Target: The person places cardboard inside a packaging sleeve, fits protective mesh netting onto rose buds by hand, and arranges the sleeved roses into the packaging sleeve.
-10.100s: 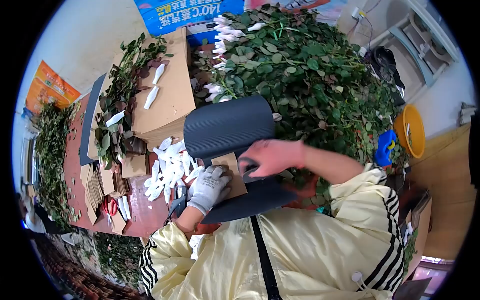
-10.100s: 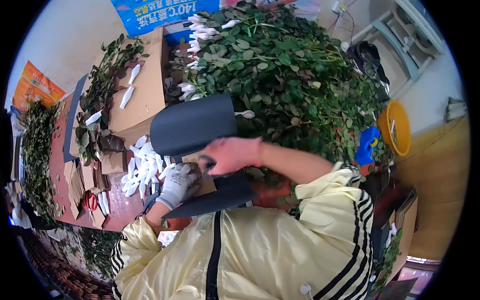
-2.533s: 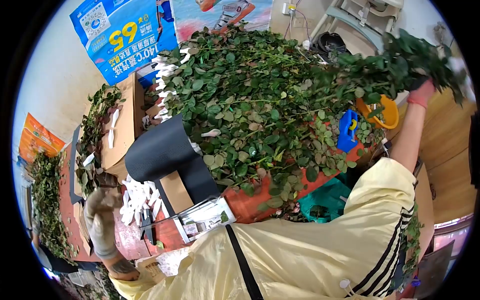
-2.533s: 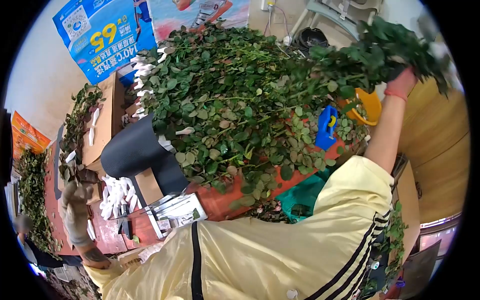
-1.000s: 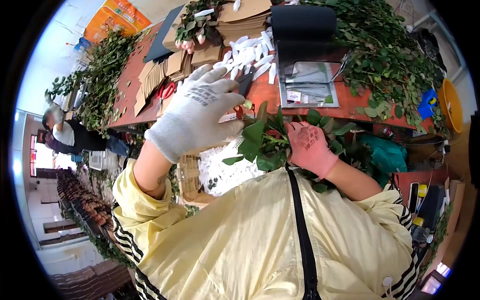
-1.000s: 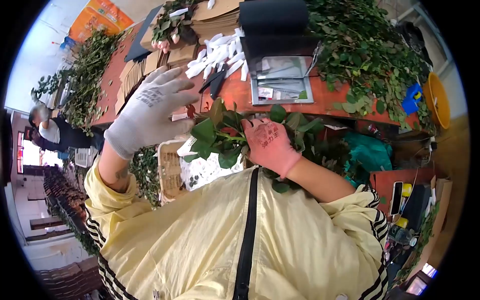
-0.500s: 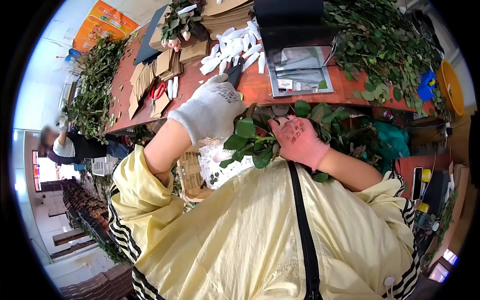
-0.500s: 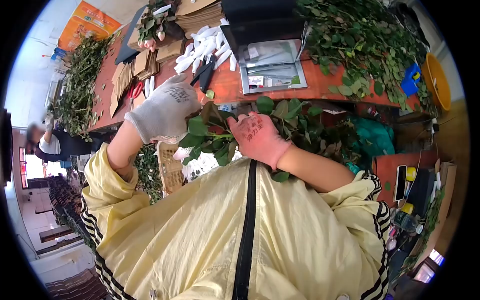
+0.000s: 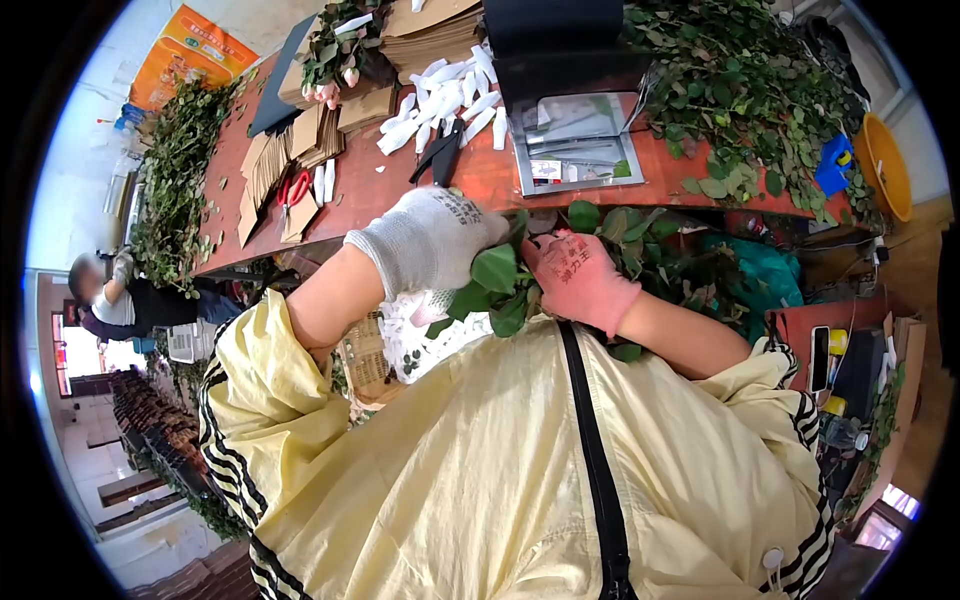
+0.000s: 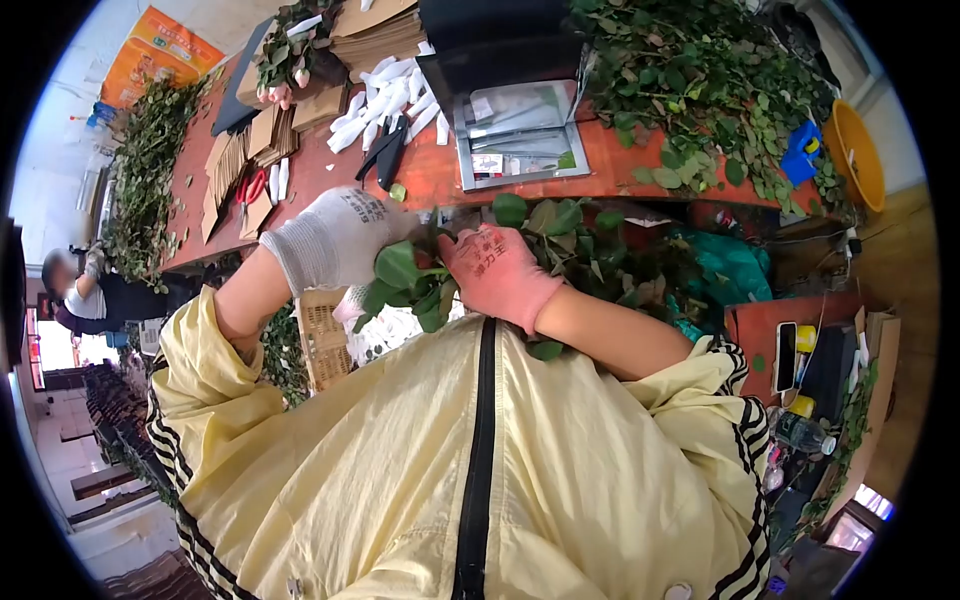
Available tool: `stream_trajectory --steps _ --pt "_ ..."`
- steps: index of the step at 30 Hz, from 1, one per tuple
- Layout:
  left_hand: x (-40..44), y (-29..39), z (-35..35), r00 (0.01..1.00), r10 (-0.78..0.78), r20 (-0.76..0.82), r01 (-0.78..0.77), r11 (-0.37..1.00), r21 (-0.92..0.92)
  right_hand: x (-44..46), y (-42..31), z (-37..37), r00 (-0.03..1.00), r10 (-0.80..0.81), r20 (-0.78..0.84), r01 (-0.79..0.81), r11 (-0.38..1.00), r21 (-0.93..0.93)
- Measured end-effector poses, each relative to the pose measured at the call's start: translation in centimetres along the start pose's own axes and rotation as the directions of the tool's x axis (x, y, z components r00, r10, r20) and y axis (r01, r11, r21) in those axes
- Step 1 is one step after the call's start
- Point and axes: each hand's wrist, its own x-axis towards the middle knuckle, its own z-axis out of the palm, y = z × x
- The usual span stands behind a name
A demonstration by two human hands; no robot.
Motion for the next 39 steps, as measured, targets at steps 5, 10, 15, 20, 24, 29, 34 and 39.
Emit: stream_trajectory --steps 5,10,15,20,24,29,34,39 --pt "0.3 0.0 -0.2 0.986 0.157 0.057 -0.157 0.988 0.008 0.1 -0.4 0.1 0.988 -0.154 -0.022 0.155 0.988 0.004" --pt "-0.6 0.1 -1.2 0.965 0.237 0.110 -0.236 0.972 -0.017 -0.9 -0.4 -0.5 0.974 -0.212 -0.075 0.218 0.971 0.093" --pt "-0.6 -1.9 -1.4 0.874 0.482 0.057 -0.346 0.700 -0.625 -1.1 -0.7 -3.5 0.931 -0.319 -0.179 0.328 0.944 0.020" --pt "-1.6 -0.8 -5.6 0.735 0.663 0.143 -0.241 0.452 -0.859 -1.1 0.7 -6.1 0.821 -0.490 -0.294 0.562 0.786 0.258" --pt "-0.3 -1.9 -5.5 0.697 0.715 0.046 -0.271 0.323 -0.907 -1.5 2.1 -10.3 0.796 -0.542 -0.271 0.530 0.405 0.745" --pt "2.8 -1.6 1.0 0.747 0.157 -0.646 -0.662 0.261 -0.703 -1.3 2.7 -7.7 0.786 -0.248 -0.566 0.614 0.411 0.674" --pt "3.9 0.1 6.5 0.717 -0.221 -0.662 -0.589 0.317 -0.744 -0.9 2.8 -8.6 0.913 0.100 -0.395 0.230 0.673 0.703" --pt "6.3 1.7 10.1 0.701 -0.247 -0.669 -0.539 0.431 -0.724 -2.6 3.2 -9.2 0.770 0.239 -0.592 0.183 0.806 0.563"
